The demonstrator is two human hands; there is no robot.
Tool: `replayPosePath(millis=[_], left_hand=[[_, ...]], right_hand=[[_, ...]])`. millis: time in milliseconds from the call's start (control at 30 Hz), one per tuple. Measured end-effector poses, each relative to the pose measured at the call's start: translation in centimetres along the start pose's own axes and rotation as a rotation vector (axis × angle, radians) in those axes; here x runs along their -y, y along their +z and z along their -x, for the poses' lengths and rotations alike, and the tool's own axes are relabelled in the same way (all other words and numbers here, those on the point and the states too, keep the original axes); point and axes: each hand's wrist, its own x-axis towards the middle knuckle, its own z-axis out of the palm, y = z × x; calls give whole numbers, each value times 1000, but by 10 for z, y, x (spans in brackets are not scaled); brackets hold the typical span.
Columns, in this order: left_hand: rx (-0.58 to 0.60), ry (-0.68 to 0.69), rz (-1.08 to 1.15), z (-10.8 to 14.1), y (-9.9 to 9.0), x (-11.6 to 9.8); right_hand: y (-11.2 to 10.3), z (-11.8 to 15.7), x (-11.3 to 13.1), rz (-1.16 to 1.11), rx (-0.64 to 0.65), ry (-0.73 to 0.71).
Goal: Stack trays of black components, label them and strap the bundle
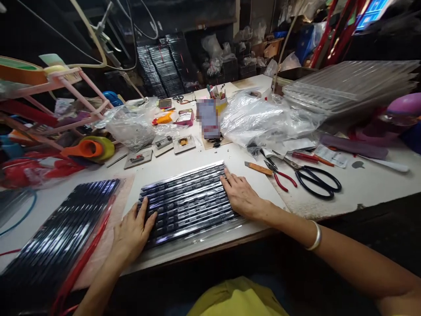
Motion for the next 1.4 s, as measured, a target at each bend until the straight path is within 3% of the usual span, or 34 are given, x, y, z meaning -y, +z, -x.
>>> replayPosePath(millis=[167, 267, 367, 467, 600, 733, 833, 967, 1067, 1167, 1267, 1400], left_hand=[[77, 81, 82, 1, -3, 4], [29, 27, 188, 6, -2, 2], [-60, -19, 305, 9, -4, 0], [-61, -2, 322, 8, -10, 2], [-15, 27, 303, 6, -16, 4], [49, 114, 252, 8, -10, -8], [34, 211, 81, 8, -7, -22], [32, 517, 1, 6, -9, -42], [75, 531, 28, 3, -11, -47], [42, 462, 100, 0, -7, -34], [8, 296, 300, 6, 1, -5], [-1, 238, 451, 36, 4, 34]], right_hand=[[7, 10, 1, -103, 39, -17], [14, 13, 2, -97, 44, -60], [24, 17, 6, -39, -115, -33], [30, 28, 18, 17, -286, -11], [21, 64, 40, 94, -332, -5], [15, 104, 54, 109, -323, 46], [15, 116, 55, 98, -314, 110], [10, 106, 45, 44, -245, 157], [4, 88, 33, -1, -194, 152], [3, 78, 24, -32, -175, 108], [7, 79, 20, -83, -193, 75], [10, 87, 16, -179, -217, 77]])
